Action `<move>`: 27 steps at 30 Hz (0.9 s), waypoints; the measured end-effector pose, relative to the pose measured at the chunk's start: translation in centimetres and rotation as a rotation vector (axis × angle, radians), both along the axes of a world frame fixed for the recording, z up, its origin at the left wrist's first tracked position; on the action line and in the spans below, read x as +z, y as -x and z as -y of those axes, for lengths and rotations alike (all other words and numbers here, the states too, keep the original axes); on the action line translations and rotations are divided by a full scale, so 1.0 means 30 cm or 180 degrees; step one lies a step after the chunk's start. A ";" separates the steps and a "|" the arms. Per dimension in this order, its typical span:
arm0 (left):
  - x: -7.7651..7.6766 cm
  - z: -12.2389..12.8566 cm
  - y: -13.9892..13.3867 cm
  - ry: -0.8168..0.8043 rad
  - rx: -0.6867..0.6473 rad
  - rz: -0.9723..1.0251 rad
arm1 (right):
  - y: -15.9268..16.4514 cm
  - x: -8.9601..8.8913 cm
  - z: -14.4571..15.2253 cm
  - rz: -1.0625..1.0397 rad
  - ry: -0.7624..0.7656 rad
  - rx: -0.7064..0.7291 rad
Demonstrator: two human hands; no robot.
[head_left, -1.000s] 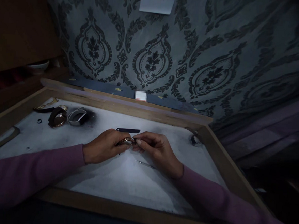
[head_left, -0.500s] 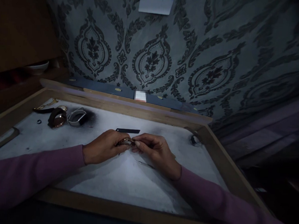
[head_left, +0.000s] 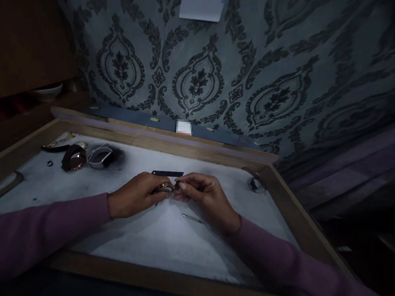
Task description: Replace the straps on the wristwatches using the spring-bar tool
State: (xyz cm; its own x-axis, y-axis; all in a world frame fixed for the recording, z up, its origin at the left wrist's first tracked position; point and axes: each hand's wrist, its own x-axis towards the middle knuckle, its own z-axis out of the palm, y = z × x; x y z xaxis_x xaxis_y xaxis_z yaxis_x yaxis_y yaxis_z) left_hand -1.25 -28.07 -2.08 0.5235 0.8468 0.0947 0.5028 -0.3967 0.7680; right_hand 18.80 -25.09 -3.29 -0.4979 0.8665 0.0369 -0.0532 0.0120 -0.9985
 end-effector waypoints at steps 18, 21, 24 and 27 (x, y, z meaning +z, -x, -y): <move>0.010 0.003 -0.005 -0.0216 0.0127 -0.0108 | 0.005 -0.001 0.000 -0.0173 0.0593 -0.0008; 0.013 0.005 -0.003 -0.0239 0.0135 -0.0176 | 0.006 0.004 0.003 -0.0197 0.0678 -0.0007; 0.015 0.006 -0.002 -0.0262 0.0130 -0.0197 | 0.008 0.006 0.005 -0.0227 0.0715 -0.0014; 0.016 0.007 -0.001 -0.0293 0.0124 -0.0208 | 0.009 0.006 0.006 -0.0240 0.0718 -0.0020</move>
